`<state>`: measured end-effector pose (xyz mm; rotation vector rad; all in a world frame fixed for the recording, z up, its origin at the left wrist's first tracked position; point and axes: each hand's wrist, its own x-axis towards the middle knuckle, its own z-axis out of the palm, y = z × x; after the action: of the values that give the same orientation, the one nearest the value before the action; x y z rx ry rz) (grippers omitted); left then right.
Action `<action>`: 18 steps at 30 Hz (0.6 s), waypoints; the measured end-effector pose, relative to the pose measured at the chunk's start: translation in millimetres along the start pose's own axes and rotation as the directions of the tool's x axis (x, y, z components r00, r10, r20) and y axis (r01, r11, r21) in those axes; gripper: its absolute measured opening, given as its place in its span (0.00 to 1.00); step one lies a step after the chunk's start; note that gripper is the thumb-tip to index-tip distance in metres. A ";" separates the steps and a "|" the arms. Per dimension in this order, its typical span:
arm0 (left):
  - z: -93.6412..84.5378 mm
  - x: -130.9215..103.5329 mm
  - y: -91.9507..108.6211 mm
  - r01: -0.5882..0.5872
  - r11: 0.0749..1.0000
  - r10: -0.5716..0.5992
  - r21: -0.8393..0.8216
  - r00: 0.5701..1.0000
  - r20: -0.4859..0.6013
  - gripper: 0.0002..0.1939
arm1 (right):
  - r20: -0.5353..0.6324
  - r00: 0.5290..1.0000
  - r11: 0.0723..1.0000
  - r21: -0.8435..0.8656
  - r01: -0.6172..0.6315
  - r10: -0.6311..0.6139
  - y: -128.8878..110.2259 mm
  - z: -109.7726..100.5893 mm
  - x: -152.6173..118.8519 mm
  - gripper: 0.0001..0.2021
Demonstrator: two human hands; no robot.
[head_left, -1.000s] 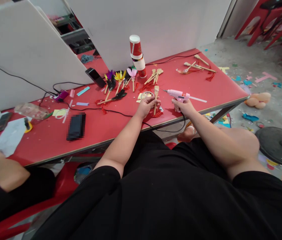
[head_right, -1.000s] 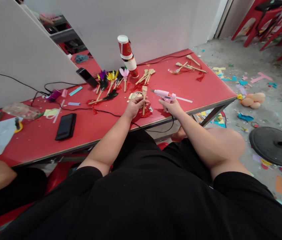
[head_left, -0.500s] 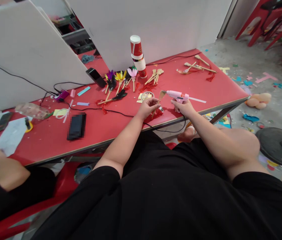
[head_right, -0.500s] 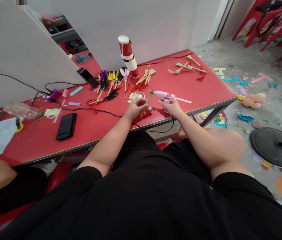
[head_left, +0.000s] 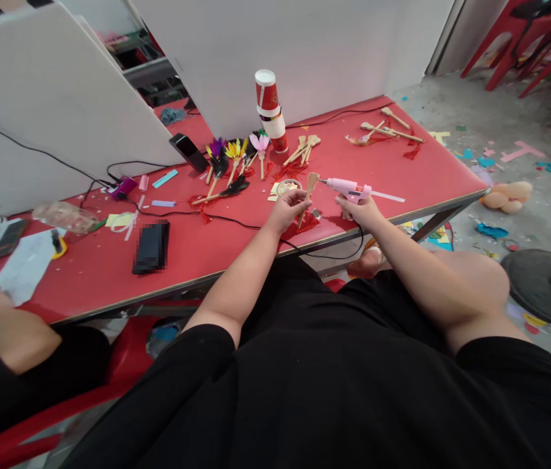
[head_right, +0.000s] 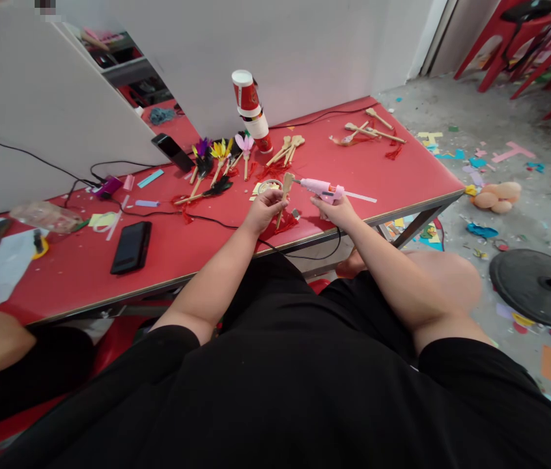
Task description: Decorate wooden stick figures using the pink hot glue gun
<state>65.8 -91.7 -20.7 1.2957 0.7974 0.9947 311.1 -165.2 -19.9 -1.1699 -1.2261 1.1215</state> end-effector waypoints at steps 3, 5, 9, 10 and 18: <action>0.8 -0.2 0.2 0.000 1.000 0.000 0.016 1.000 -0.003 0.26 | -0.021 0.998 0.998 -0.005 0.056 -0.056 -2.6 0.5 0.6 0.30; 0.9 -0.4 0.3 -0.002 1.000 0.002 0.016 1.000 0.005 0.28 | -0.031 0.998 0.998 -0.006 0.056 -0.057 -3.9 1.7 0.8 0.30; 0.2 -0.4 0.1 -0.001 1.000 0.001 0.003 1.000 0.031 0.31 | -0.039 0.997 0.998 0.001 0.062 -0.062 -5.1 2.7 -0.8 0.29; 0.1 -0.2 -0.2 0.001 1.000 -0.002 0.005 1.000 0.030 0.31 | -0.039 0.997 0.998 0.008 0.067 -0.066 -5.3 2.6 -1.4 0.29; 0.2 2.4 -4.2 -0.011 1.000 0.011 0.015 1.000 -0.003 0.28 | -0.014 0.998 0.997 -0.032 0.069 -0.069 -10.3 3.7 -2.7 0.27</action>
<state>67.5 -89.5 -24.7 1.3134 0.8017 1.0014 307.3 -168.6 -9.8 -1.1492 -1.2666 1.0436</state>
